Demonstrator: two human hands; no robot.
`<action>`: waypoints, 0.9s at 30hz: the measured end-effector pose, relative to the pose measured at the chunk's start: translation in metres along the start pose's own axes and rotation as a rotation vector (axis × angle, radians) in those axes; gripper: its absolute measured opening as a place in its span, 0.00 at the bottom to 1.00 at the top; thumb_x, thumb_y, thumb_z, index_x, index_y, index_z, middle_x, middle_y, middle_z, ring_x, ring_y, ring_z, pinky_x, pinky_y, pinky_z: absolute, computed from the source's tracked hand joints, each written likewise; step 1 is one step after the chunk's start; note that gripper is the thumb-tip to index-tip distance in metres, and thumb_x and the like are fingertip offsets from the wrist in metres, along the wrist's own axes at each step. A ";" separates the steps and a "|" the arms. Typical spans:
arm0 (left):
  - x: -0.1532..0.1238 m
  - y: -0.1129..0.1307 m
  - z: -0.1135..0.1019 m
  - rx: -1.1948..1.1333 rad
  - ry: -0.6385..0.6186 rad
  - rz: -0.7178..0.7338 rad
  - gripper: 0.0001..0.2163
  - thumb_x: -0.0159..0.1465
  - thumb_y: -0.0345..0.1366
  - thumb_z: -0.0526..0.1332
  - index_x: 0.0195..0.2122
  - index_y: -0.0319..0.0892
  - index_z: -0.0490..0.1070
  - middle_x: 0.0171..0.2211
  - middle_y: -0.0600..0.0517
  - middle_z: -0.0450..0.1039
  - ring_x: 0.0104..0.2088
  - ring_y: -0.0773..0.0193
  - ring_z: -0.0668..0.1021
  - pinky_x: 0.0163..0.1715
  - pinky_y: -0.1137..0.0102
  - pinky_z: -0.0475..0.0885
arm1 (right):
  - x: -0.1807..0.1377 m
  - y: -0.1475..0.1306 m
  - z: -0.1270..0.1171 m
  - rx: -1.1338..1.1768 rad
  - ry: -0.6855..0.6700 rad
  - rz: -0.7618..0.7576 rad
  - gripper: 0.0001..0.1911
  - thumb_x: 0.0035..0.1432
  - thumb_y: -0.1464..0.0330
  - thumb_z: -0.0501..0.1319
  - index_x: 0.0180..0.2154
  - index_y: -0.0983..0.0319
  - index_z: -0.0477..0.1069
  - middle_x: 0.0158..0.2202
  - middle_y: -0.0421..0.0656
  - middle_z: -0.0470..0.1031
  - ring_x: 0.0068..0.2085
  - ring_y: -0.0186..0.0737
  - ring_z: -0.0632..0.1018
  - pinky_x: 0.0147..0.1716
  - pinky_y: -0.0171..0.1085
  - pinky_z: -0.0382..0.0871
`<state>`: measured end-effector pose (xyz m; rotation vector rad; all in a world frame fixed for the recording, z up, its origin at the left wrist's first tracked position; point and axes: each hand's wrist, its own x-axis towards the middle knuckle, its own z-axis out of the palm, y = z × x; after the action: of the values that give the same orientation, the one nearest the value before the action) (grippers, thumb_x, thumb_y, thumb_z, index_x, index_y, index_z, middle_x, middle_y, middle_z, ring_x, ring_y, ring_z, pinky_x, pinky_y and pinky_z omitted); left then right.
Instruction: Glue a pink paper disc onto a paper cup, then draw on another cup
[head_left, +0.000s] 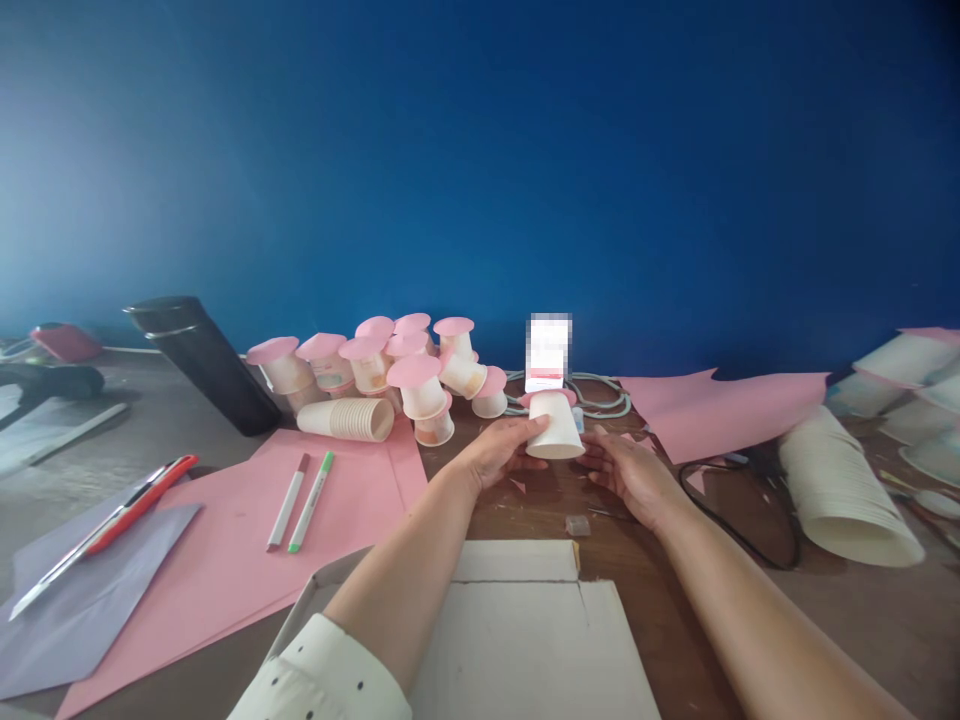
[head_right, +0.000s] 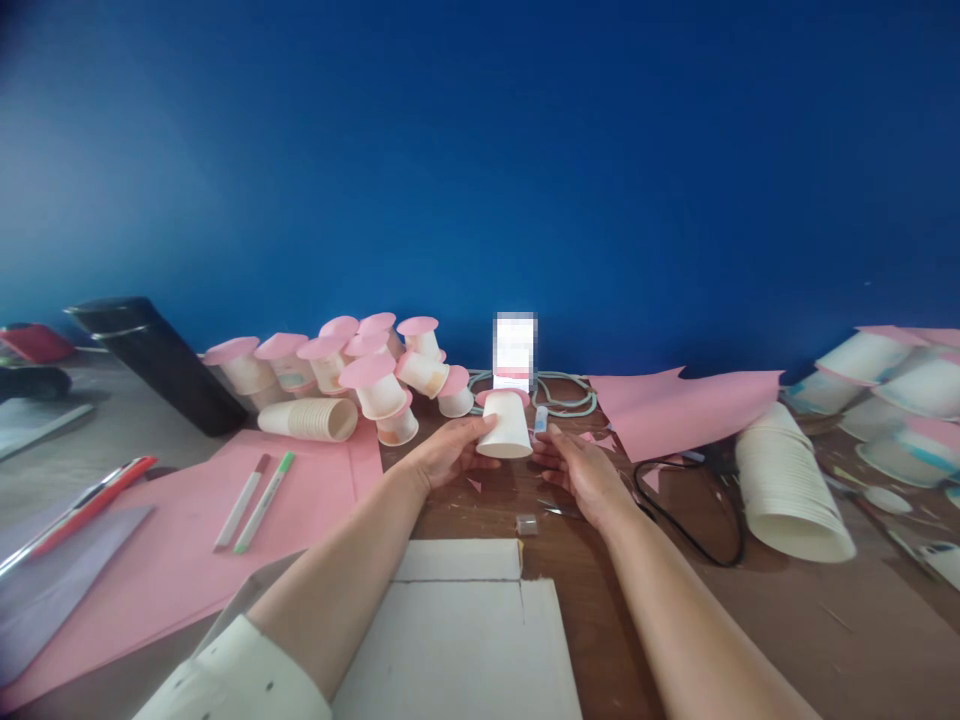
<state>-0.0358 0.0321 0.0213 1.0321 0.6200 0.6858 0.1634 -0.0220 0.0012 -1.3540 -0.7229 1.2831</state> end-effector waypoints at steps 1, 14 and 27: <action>0.000 0.001 0.000 -0.009 -0.007 0.001 0.21 0.56 0.48 0.65 0.42 0.35 0.75 0.42 0.40 0.76 0.41 0.58 0.78 0.33 0.72 0.75 | 0.000 0.000 0.000 0.000 -0.002 -0.001 0.14 0.58 0.59 0.61 0.38 0.62 0.76 0.40 0.47 0.79 0.35 0.36 0.79 0.23 0.27 0.72; -0.004 0.005 -0.002 -0.202 -0.056 -0.052 0.21 0.58 0.47 0.63 0.46 0.36 0.72 0.40 0.42 0.76 0.37 0.59 0.79 0.31 0.70 0.77 | -0.001 -0.001 0.002 0.001 0.009 0.000 0.12 0.57 0.61 0.63 0.37 0.62 0.76 0.39 0.47 0.79 0.35 0.36 0.79 0.23 0.27 0.72; -0.003 0.004 0.000 -0.147 -0.064 -0.034 0.22 0.55 0.47 0.66 0.45 0.36 0.73 0.43 0.40 0.75 0.43 0.55 0.78 0.37 0.65 0.76 | 0.003 0.004 -0.002 -0.037 -0.013 -0.019 0.11 0.54 0.59 0.64 0.37 0.58 0.75 0.39 0.44 0.79 0.35 0.38 0.80 0.23 0.29 0.72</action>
<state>-0.0388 0.0318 0.0255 0.9021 0.5226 0.6563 0.1650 -0.0203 -0.0035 -1.3668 -0.7704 1.2696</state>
